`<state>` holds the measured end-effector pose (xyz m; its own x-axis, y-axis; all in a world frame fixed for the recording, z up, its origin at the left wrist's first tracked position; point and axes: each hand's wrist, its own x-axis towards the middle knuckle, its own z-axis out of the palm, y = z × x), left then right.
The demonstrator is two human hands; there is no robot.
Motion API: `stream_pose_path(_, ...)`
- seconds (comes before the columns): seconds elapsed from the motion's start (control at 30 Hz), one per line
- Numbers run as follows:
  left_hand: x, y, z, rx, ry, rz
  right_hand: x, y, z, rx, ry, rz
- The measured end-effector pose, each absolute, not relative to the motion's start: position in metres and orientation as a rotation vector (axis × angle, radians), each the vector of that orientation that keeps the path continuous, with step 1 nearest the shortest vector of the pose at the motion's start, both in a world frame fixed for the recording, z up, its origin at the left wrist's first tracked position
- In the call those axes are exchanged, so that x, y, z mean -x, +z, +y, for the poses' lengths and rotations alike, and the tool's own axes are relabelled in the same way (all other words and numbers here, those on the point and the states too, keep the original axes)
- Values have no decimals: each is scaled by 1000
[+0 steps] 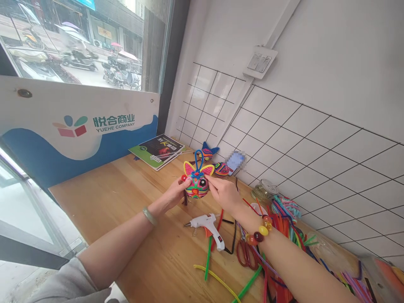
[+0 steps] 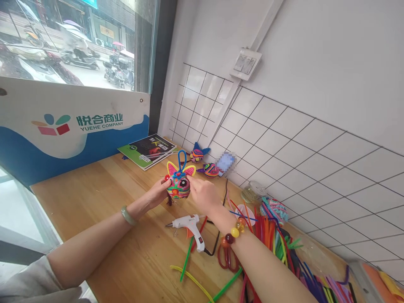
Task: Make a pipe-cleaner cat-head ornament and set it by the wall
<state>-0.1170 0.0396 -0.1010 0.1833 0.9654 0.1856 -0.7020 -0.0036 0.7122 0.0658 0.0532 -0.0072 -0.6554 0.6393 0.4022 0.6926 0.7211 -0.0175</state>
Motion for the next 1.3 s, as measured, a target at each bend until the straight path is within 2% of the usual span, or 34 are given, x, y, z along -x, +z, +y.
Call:
stream_pose_path(0.27, 117, -103, 41, -803, 1375, 414, -68, -4, 49, 1063, -16, -2435)
stream_pose_path(0.83, 115, -100, 38, -788, 1355, 397, -72, -11, 49, 1012, -9, -2386)
stream_pose_path(1.3, 115, -99, 39, -781, 1322, 400, -74, -6, 60, 866, -500, -2557)
